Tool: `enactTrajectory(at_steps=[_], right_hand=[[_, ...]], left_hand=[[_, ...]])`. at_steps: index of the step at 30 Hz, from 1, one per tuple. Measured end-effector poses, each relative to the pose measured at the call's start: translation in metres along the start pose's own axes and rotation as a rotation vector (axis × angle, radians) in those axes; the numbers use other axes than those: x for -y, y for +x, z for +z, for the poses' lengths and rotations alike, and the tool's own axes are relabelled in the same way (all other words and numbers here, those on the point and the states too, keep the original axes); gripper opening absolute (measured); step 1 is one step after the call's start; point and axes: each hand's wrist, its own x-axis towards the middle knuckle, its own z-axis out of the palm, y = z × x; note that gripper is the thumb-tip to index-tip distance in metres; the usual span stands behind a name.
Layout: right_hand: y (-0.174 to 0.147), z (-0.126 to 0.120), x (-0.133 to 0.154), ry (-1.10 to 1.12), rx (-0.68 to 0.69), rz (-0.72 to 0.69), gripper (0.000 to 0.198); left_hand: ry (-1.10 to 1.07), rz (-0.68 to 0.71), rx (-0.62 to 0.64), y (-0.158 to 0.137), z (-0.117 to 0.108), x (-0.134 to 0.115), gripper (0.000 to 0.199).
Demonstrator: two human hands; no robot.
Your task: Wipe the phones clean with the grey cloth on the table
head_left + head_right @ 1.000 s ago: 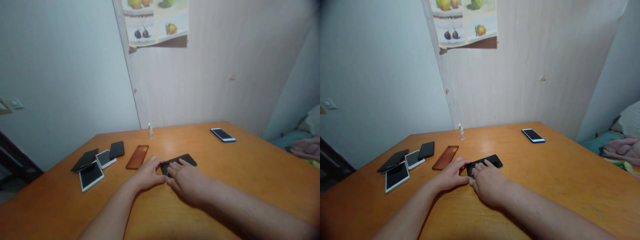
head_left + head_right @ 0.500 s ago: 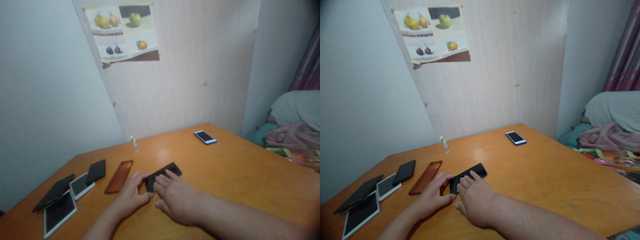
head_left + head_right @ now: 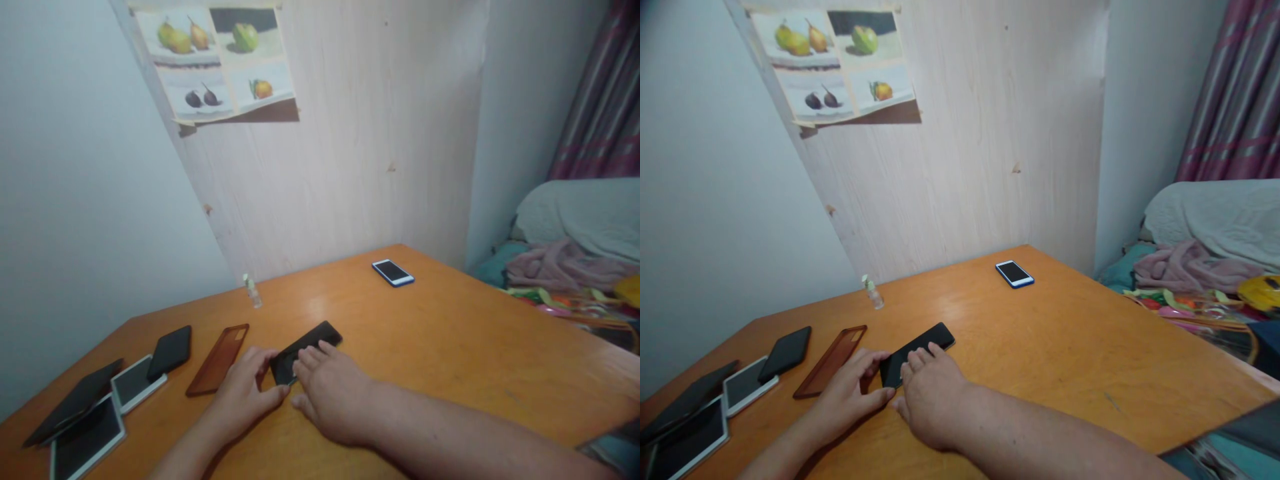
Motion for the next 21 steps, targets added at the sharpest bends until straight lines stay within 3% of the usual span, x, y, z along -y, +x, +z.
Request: enactTrajectory(at_steps=[3, 5, 12, 18, 21], right_hand=[[0.005, -0.004, -0.012, -0.064, 0.036, 0.222, 0.062], [0.006, -0.004, -0.016, -0.092, 0.045, 0.290, 0.064], [-0.001, 0.004, 0.009, -0.003, 0.026, 0.004, 0.065], [0.007, -0.002, -0.013, -0.101, 0.102, 0.320, 0.070], [0.004, 0.001, -0.004, -0.071, 0.097, 0.261, 0.073]], left_hand=[[0.040, -0.026, -0.008, -0.001, 0.001, -0.003, 0.046], [0.061, -0.031, -0.016, -0.001, 0.002, -0.003, 0.044], [0.054, -0.024, -0.034, -0.004, 0.004, 0.001, 0.049], [0.039, 0.000, -0.002, -0.004, 0.000, -0.004, 0.054], [0.025, 0.005, -0.007, -0.003, -0.001, -0.006, 0.052]])
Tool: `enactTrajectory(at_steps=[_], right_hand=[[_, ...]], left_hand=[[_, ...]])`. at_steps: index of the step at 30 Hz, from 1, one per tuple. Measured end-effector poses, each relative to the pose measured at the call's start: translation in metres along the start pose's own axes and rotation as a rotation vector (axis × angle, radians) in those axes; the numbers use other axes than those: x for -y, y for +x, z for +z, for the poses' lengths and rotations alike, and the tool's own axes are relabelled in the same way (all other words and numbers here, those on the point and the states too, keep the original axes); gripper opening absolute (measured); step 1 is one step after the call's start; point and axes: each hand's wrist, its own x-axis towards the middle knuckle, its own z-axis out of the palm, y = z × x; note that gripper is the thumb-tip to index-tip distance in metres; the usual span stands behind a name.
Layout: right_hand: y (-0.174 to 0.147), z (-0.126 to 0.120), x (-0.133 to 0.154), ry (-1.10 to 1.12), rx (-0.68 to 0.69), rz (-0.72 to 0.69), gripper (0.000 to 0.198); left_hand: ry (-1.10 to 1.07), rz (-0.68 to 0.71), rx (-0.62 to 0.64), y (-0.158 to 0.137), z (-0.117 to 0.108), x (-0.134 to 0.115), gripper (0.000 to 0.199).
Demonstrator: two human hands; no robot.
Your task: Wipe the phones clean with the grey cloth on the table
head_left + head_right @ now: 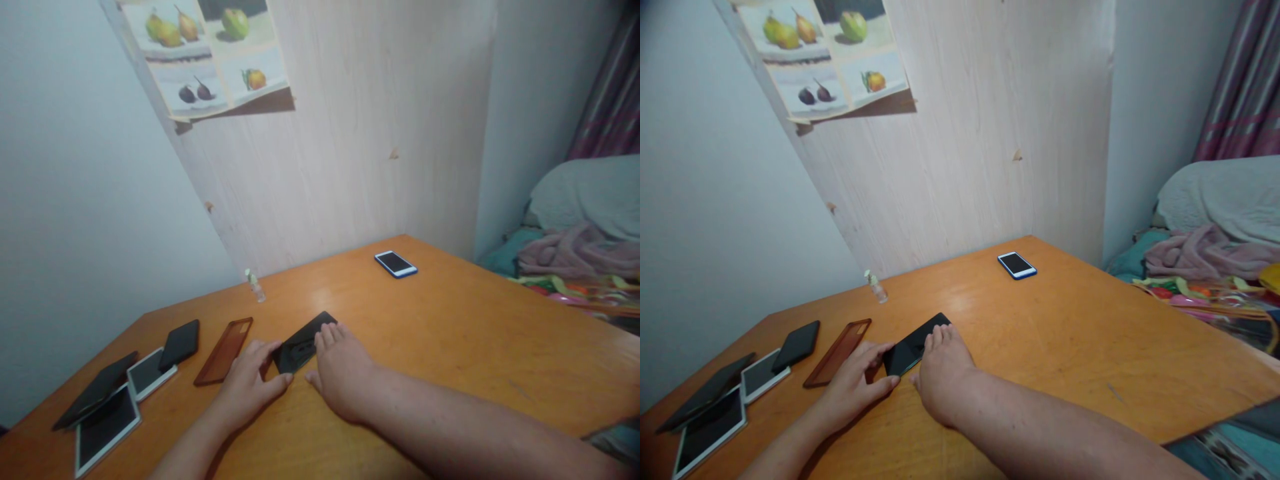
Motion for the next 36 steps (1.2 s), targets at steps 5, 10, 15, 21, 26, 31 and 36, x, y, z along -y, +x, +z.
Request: enactTrajectory(at_steps=[5, 10, 15, 21, 26, 31, 36], right_hand=[[-0.008, -0.001, 0.011, 0.052, 0.020, -0.154, 0.072], [0.003, -0.006, -0.009, 0.021, -0.022, 0.065, 0.071], [-0.006, 0.003, 0.005, 0.026, -0.014, -0.148, 0.074], [-0.001, -0.004, -0.009, 0.109, -0.057, -0.040, 0.069], [0.002, -0.003, -0.012, 0.078, -0.041, -0.027, 0.077], [-0.005, 0.001, -0.006, 0.213, -0.056, -0.312, 0.070], [0.012, 0.000, -0.030, 0.167, -0.090, -0.054, 0.067]], left_hand=[[-0.008, 0.004, 0.004, 0.000, 0.000, 0.000, 0.051], [0.007, -0.013, 0.018, 0.000, -0.001, -0.002, 0.051], [0.019, 0.001, 0.009, 0.000, 0.001, 0.000, 0.050], [0.014, 0.006, 0.007, 0.000, -0.001, -0.003, 0.050], [0.002, 0.018, 0.001, -0.001, 0.000, -0.002, 0.050], [0.005, 0.035, -0.002, -0.001, 0.002, 0.000, 0.048], [-0.018, 0.037, 0.007, -0.002, 0.002, 0.000, 0.048]])
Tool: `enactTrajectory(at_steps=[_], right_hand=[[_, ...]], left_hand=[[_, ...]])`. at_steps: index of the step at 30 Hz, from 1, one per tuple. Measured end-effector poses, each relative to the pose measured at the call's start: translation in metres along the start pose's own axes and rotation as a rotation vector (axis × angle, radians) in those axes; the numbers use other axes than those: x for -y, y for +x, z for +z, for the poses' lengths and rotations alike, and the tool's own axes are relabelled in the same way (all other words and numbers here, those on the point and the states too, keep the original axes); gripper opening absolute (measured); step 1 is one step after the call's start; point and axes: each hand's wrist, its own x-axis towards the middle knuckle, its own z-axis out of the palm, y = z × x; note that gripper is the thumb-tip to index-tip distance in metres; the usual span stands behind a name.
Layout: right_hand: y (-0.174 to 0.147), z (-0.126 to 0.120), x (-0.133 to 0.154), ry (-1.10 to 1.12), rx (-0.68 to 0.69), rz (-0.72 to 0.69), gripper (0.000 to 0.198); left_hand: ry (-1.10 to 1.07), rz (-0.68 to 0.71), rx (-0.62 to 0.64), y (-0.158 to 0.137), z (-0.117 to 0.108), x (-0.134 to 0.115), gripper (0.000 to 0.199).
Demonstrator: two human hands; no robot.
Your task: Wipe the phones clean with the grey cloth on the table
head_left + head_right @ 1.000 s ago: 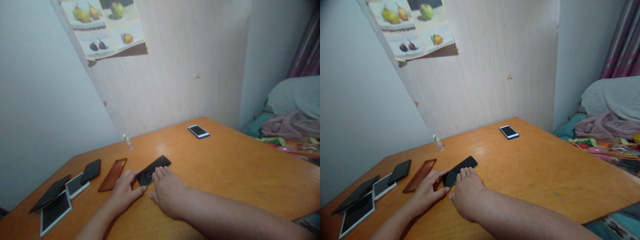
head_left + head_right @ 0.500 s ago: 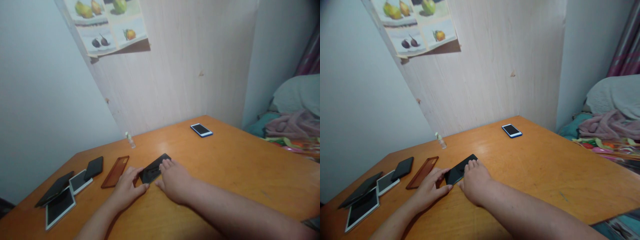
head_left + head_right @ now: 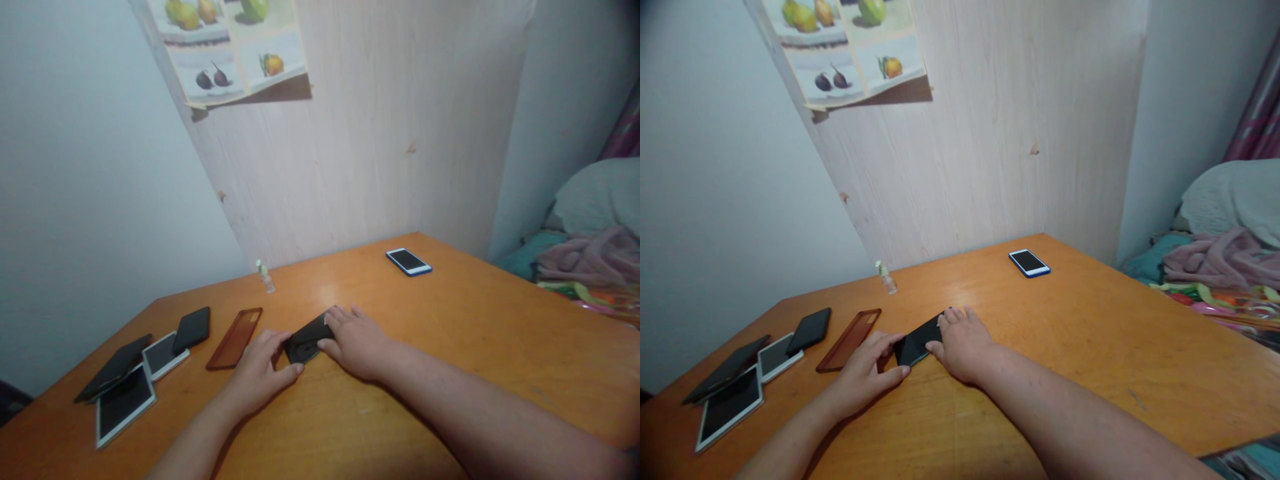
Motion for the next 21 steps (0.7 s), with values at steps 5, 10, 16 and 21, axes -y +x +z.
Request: enactTrajectory(at_steps=[5, 10, 16, 21], right_hand=[[-0.006, 0.005, 0.010, 0.041, 0.021, -0.198, 0.074], [0.000, 0.005, 0.004, 0.082, 0.002, -0.219, 0.063], [0.012, 0.007, -0.004, 0.018, -0.023, -0.052, 0.067], [0.009, 0.007, -0.001, 0.066, -0.009, -0.198, 0.059]], left_hand=[[-0.006, -0.001, -0.010, 0.001, 0.001, -0.001, 0.047], [-0.009, 0.004, -0.016, 0.001, 0.002, 0.001, 0.048], [-0.009, -0.012, -0.013, 0.001, 0.001, -0.004, 0.048], [0.008, -0.007, -0.026, 0.000, 0.001, -0.004, 0.049]])
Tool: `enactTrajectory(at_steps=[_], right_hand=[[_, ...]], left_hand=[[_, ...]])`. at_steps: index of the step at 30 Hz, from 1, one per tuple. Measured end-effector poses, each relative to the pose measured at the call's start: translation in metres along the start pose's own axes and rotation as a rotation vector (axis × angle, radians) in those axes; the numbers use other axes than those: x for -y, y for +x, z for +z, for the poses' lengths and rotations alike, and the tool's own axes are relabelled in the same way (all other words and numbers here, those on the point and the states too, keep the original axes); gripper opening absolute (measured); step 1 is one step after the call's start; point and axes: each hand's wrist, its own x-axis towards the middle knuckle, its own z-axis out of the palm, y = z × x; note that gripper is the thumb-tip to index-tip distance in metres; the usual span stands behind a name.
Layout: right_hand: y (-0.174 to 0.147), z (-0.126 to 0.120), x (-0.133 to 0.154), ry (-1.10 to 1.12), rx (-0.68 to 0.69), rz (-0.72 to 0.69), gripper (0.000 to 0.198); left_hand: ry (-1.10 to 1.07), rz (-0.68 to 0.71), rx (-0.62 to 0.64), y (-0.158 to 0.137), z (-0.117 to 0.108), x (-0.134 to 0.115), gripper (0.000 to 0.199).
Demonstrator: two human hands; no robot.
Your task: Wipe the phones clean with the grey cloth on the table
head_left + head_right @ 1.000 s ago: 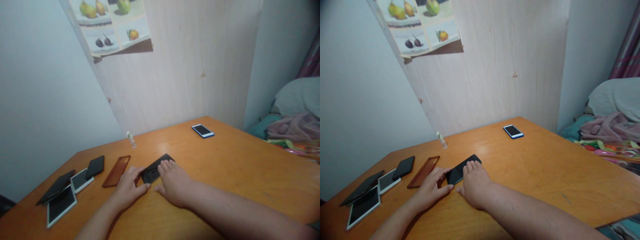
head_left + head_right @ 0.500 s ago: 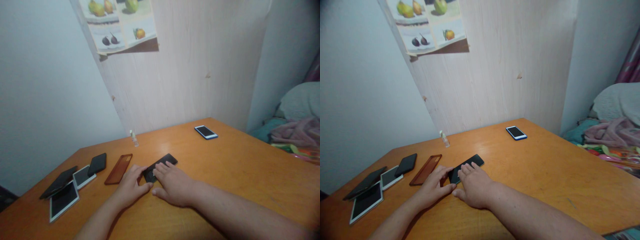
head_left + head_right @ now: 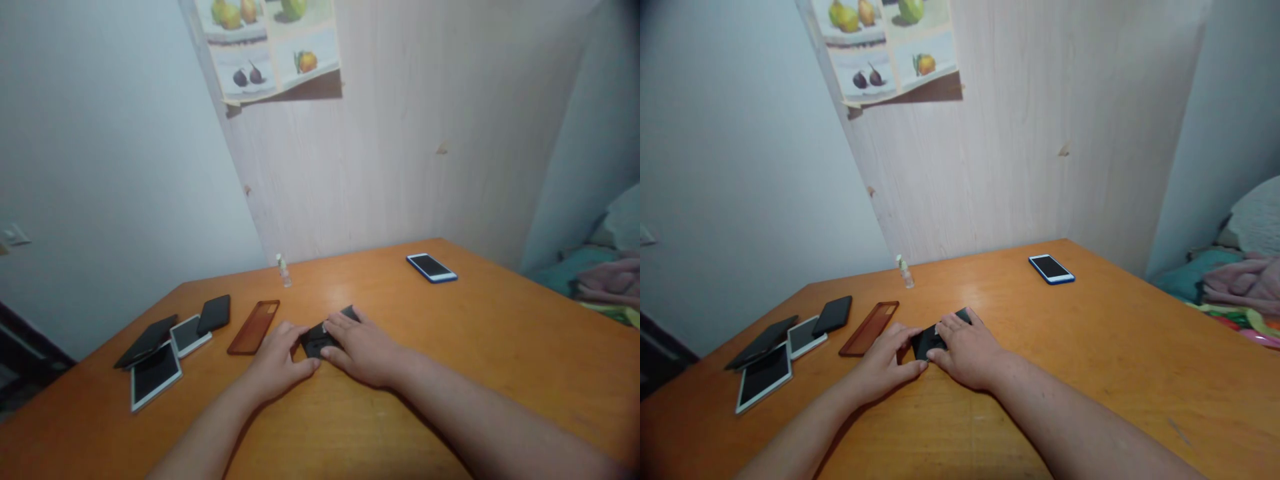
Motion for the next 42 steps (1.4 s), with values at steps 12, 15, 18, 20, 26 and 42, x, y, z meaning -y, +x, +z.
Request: enactTrajectory(at_steps=[12, 15, 18, 20, 26, 42], right_hand=[[-0.003, -0.001, 0.024, 0.064, 0.080, -0.140, 0.060], [0.001, 0.000, 0.012, 0.034, 0.071, -0.008, 0.058], [0.006, 0.002, -0.001, -0.032, 0.032, 0.176, 0.061], [0.006, 0.003, 0.002, -0.027, 0.037, 0.140, 0.062], [0.001, -0.001, 0.021, 0.119, 0.177, -0.110, 0.058], [0.001, -0.003, 0.017, 0.059, 0.151, 0.000, 0.058]], left_hand=[[-0.045, -0.025, -0.024, -0.003, 0.006, -0.002, 0.068], [-0.066, -0.046, -0.034, -0.003, 0.007, -0.006, 0.074], [-0.085, -0.072, -0.016, -0.003, 0.007, -0.010, 0.082], [-0.097, -0.087, -0.017, -0.003, 0.008, -0.011, 0.088], [-0.152, -0.074, -0.036, -0.004, 0.014, -0.007, 0.096], [-0.175, -0.102, -0.029, -0.002, 0.019, -0.006, 0.114]])
